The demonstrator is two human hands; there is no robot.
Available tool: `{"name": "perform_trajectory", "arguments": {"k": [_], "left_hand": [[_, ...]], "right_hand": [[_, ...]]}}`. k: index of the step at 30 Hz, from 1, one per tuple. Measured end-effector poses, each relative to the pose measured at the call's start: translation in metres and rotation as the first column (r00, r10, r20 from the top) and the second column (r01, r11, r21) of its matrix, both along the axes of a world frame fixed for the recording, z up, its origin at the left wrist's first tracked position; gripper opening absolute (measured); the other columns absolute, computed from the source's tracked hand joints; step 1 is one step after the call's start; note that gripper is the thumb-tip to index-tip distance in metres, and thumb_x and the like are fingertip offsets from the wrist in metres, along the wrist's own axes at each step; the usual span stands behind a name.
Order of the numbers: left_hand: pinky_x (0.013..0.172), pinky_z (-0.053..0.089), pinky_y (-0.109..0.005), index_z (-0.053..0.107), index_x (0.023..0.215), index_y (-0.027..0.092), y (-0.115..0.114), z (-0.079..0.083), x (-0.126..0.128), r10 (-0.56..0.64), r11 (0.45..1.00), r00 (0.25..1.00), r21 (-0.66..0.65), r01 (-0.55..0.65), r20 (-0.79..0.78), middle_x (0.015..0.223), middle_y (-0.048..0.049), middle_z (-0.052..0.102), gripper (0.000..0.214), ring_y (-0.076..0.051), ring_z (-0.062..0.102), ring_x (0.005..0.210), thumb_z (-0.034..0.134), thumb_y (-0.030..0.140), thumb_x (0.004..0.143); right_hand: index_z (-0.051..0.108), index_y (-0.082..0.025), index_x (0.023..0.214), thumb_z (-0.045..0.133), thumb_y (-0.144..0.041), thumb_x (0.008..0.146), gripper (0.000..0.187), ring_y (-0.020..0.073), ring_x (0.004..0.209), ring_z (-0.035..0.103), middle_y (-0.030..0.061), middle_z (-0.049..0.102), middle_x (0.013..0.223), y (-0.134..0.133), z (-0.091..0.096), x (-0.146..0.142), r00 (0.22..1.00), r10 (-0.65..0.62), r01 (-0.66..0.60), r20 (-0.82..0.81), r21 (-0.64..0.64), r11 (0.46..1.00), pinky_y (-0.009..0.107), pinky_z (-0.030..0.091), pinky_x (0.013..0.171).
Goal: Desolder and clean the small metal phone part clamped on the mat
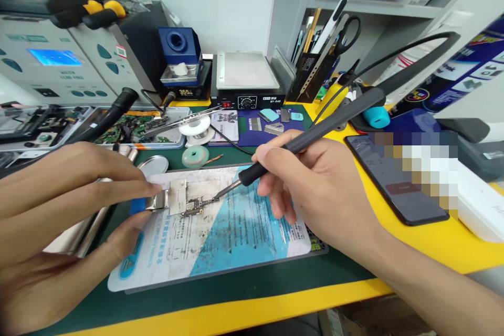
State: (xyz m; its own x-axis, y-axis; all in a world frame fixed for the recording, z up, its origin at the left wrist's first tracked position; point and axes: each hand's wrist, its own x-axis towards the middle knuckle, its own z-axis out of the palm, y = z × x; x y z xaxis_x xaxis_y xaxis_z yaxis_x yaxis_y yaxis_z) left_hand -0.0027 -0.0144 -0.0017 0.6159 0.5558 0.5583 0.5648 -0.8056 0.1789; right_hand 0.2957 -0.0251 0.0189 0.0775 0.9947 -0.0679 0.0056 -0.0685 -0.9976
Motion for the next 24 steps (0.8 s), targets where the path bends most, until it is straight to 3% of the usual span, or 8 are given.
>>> {"name": "perform_trajectory", "arguments": {"k": [14, 24], "left_hand": [[0.096, 0.054, -0.047, 0.072, 0.116, 0.024, -0.0006, 0.0001, 0.0003, -0.001, 1.000, 1.000, 0.006, 0.001, -0.007, 0.114, -0.0056, 0.068, 0.023, -0.023, 0.065, 0.106, 0.071, 0.022, 0.093], [0.094, 0.054, -0.044, 0.072, 0.114, 0.026, -0.0015, 0.0004, 0.0018, 0.012, 1.000, 1.000, -0.013, -0.011, 0.009, 0.111, -0.0025, 0.067, 0.017, -0.020, 0.064, 0.104, 0.068, 0.028, 0.098]], "right_hand": [[0.077, -0.022, 0.076, 0.079, -0.026, 0.092, 0.016, 0.0133, 0.034, 0.058, -0.0007, 0.071, 0.052, -0.0012, 0.0009, 0.0008, 1.000, 0.006, -0.006, -0.008, -0.018, 1.000, 0.018, 0.041, 0.030], [0.079, -0.025, 0.078, 0.082, -0.035, 0.090, 0.015, 0.0151, 0.032, 0.060, -0.0020, 0.071, 0.052, 0.0015, -0.0057, 0.0049, 1.000, 0.016, -0.016, -0.003, 0.016, 1.000, 0.019, 0.042, 0.027]]}}
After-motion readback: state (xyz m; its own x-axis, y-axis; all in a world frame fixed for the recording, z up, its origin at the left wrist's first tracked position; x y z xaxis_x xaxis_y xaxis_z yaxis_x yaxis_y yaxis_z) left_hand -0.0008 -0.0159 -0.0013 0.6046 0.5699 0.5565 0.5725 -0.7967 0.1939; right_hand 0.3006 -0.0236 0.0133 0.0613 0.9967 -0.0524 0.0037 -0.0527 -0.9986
